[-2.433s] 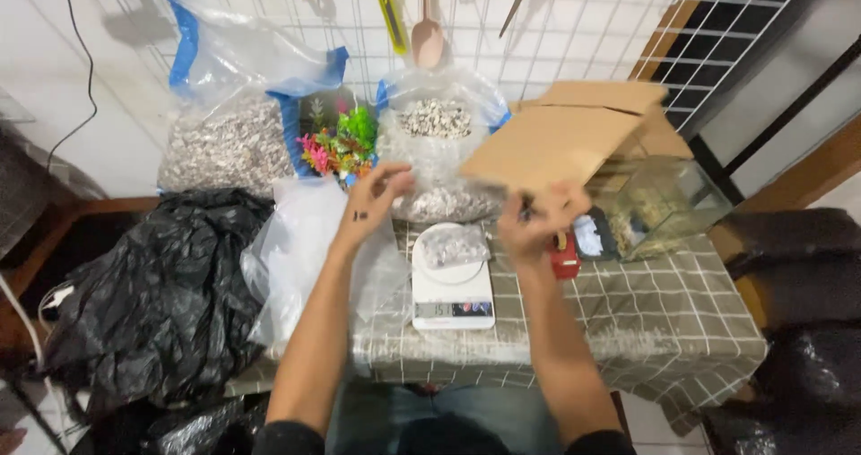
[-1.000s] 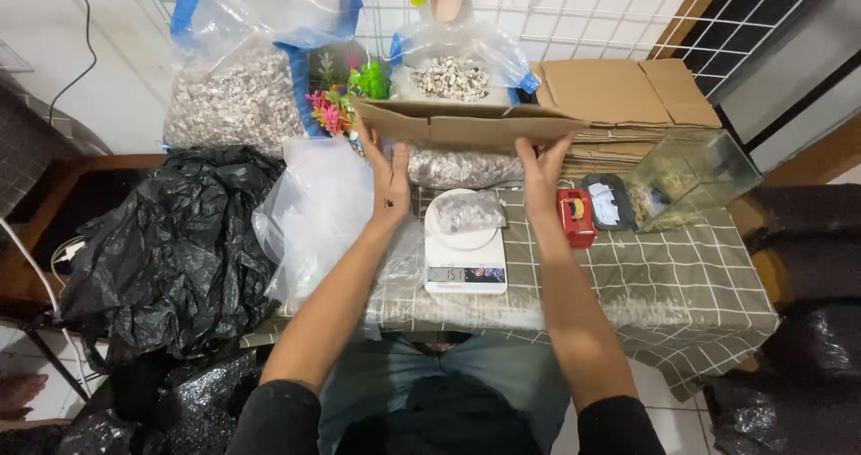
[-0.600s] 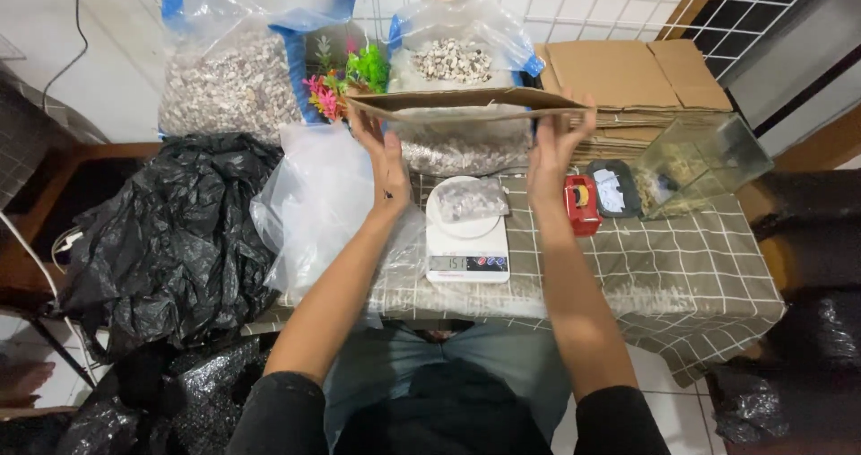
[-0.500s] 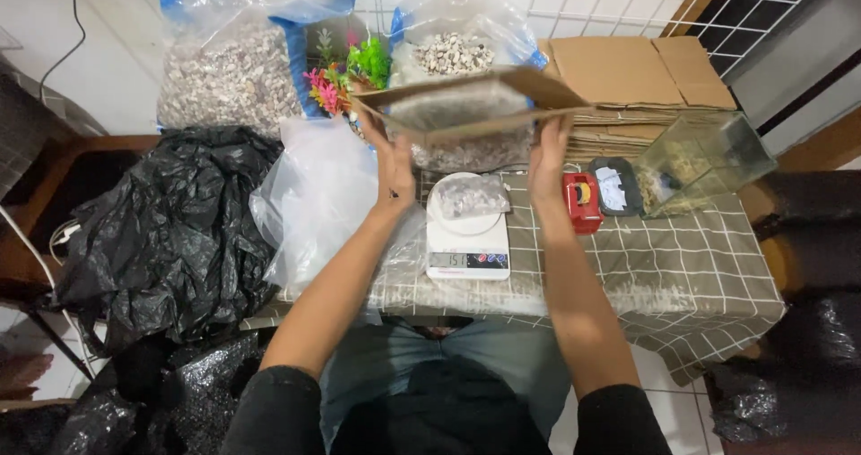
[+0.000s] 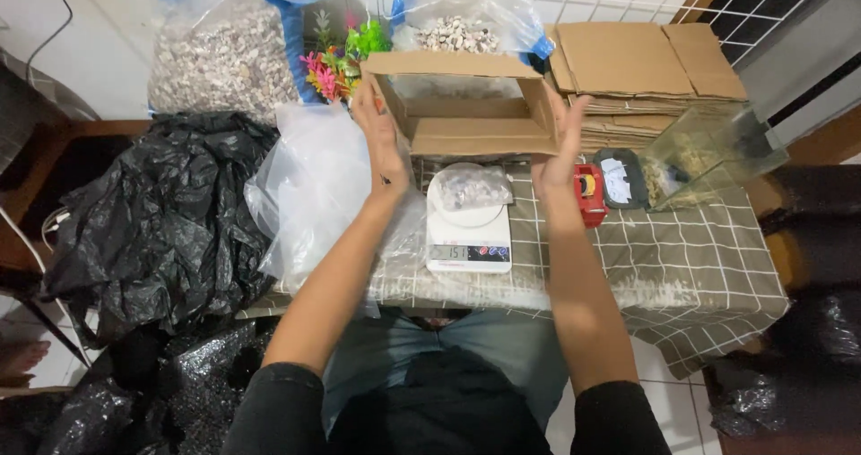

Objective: The person uses a scoop to transfer small stones from a large bag into a small plastic bag resting on a digital scale, then places the weighed stones into a cardboard box.

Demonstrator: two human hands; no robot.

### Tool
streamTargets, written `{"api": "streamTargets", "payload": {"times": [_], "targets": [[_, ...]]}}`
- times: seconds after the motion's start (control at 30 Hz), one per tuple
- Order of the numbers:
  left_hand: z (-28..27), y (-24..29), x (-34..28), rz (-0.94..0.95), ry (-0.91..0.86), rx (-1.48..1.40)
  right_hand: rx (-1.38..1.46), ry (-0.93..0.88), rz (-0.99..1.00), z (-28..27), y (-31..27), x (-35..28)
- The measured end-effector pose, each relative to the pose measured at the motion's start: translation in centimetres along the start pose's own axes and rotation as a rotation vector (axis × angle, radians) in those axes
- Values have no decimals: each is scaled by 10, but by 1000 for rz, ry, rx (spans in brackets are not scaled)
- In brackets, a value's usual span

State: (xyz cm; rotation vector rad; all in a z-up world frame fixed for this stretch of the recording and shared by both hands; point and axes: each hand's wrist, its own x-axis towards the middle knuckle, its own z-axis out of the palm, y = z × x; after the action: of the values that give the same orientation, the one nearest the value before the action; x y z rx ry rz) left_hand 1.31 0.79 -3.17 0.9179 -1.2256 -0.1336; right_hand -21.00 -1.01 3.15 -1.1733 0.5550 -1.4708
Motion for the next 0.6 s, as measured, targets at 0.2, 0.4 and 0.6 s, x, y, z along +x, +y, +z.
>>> {"api": "streamTargets", "payload": {"times": [0.2,0.4,0.6], "targets": [[2,47,4,78,-121,-88,148,23,-23,-62,74,28],[6,45,-3,89,-79,-301,110,-19,-103,-18,3,11],[-1,65,0,192,-247,-93,122,55,165,-45,29,21]]}}
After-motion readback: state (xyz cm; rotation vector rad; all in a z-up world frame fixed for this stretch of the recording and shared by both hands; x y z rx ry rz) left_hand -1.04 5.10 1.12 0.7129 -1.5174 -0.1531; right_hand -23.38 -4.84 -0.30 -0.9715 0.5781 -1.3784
